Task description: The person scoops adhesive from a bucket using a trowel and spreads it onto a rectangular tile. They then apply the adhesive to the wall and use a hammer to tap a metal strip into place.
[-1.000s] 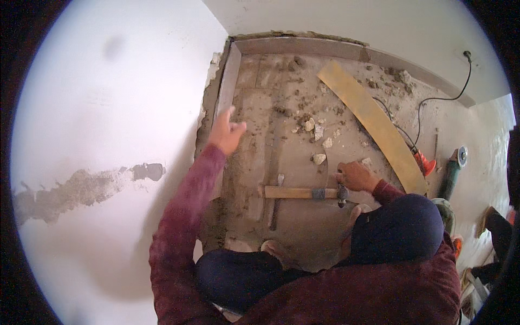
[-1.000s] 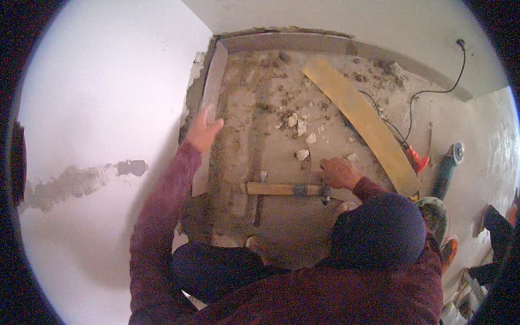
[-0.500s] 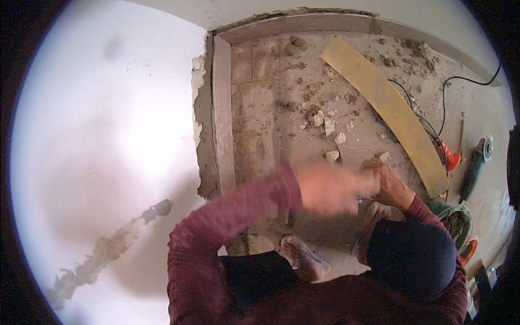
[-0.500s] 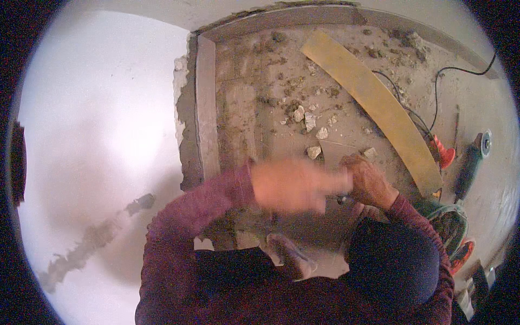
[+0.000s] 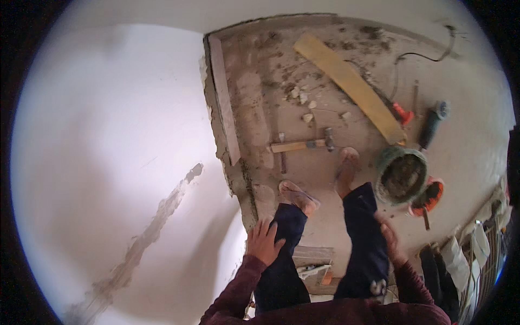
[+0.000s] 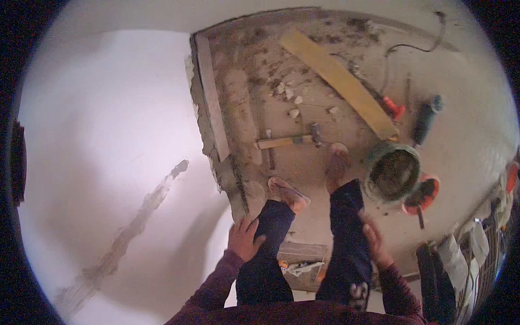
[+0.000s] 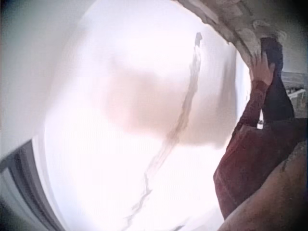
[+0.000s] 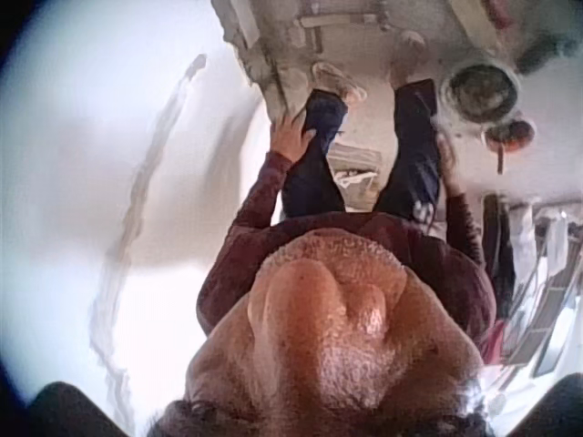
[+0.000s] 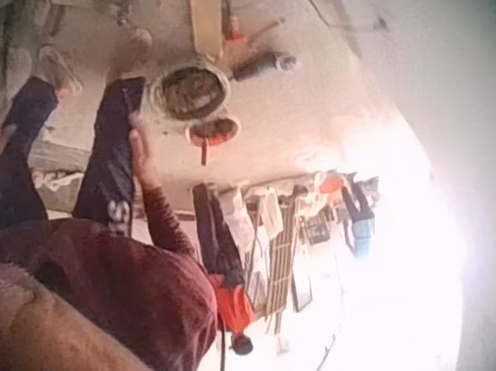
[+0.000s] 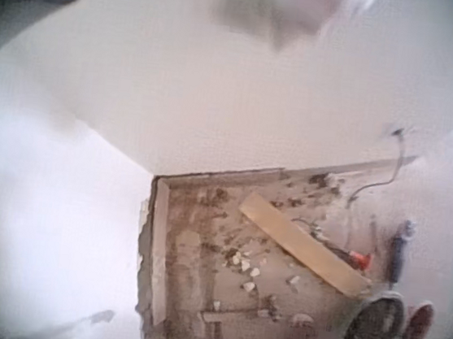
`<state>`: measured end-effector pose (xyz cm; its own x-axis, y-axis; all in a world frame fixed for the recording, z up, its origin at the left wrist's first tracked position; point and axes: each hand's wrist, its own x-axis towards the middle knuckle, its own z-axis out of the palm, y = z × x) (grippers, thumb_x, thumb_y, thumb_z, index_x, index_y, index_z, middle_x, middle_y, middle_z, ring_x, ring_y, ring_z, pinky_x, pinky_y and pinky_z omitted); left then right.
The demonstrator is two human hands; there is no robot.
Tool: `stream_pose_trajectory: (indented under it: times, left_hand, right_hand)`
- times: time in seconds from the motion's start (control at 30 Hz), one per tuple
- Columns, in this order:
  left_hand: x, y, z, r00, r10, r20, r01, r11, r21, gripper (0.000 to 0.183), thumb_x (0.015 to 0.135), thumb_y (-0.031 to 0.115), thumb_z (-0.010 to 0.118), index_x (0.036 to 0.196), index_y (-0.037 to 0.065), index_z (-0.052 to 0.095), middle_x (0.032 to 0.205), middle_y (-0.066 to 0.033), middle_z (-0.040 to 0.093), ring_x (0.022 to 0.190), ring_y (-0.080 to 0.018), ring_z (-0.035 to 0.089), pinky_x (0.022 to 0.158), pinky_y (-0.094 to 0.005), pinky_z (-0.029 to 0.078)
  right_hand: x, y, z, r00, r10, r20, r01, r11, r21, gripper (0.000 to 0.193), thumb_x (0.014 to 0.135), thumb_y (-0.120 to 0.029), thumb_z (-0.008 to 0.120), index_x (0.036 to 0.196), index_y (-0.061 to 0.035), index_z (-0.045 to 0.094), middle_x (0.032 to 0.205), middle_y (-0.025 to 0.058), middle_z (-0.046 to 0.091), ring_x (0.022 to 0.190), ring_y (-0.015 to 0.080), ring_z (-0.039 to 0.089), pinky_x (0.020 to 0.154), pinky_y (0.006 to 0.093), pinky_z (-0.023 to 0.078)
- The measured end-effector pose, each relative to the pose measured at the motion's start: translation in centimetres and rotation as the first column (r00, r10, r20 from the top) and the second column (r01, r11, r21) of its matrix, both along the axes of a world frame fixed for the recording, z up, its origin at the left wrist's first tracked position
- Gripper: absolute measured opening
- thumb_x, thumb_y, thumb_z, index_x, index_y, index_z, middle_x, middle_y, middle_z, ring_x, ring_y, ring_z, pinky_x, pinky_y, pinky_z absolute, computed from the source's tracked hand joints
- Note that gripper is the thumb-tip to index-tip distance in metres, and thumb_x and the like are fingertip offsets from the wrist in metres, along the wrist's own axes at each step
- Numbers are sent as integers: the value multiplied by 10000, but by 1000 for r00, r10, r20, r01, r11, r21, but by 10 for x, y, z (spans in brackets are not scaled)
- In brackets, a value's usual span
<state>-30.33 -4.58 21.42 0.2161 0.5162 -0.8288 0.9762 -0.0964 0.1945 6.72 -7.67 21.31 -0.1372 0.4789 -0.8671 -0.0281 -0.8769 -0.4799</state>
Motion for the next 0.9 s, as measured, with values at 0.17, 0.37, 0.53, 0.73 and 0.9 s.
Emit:
stream_pose_trajectory:
  times: [0.17,0.37,0.53,0.73,0.9]
  left_hand:
    - [3,-92,112,834,552,-26,-540,804,-247,745,808,587,423,1265,-1,393,1313,-209,369,1203,-348,383,975,-405,321]
    - [10,-58,199,937,-182,-298,-24,817,-576,867,762,741,236,932,0,653,956,-234,613,961,-354,578,865,-417,413]
    - [21,-33,180,919,-384,-85,326,864,-383,620,790,602,436,890,36,667,917,-201,632,896,-325,604,779,-402,461]
    - [-30,20,71,883,-79,463,127,989,-74,296,706,225,631,917,21,591,785,-136,629,780,-240,609,719,-342,473]
    - [-2,79,113,687,122,716,-103,992,-70,155,828,185,508,800,35,537,692,-47,542,617,-154,496,575,-308,422]
  right_hand:
    - [-6,-70,178,855,517,29,-510,850,-131,717,904,-419,392,1388,-17,46,1425,230,118,1333,317,105,1070,369,144]
    - [-11,-161,265,896,440,61,-427,891,-153,641,899,-502,325,1292,5,319,1244,235,446,1149,339,446,949,404,350]
    - [-21,-218,287,997,-58,47,66,979,-193,689,872,-588,284,1126,-1,540,1040,162,595,982,253,563,869,380,416]
    - [-99,-329,168,852,-240,466,363,911,-195,638,870,-553,356,1086,4,581,1068,169,589,971,260,568,850,346,437]
    - [-80,-358,178,775,-18,632,193,959,-210,635,869,-553,353,1077,0,586,1051,171,593,956,264,571,838,358,440]
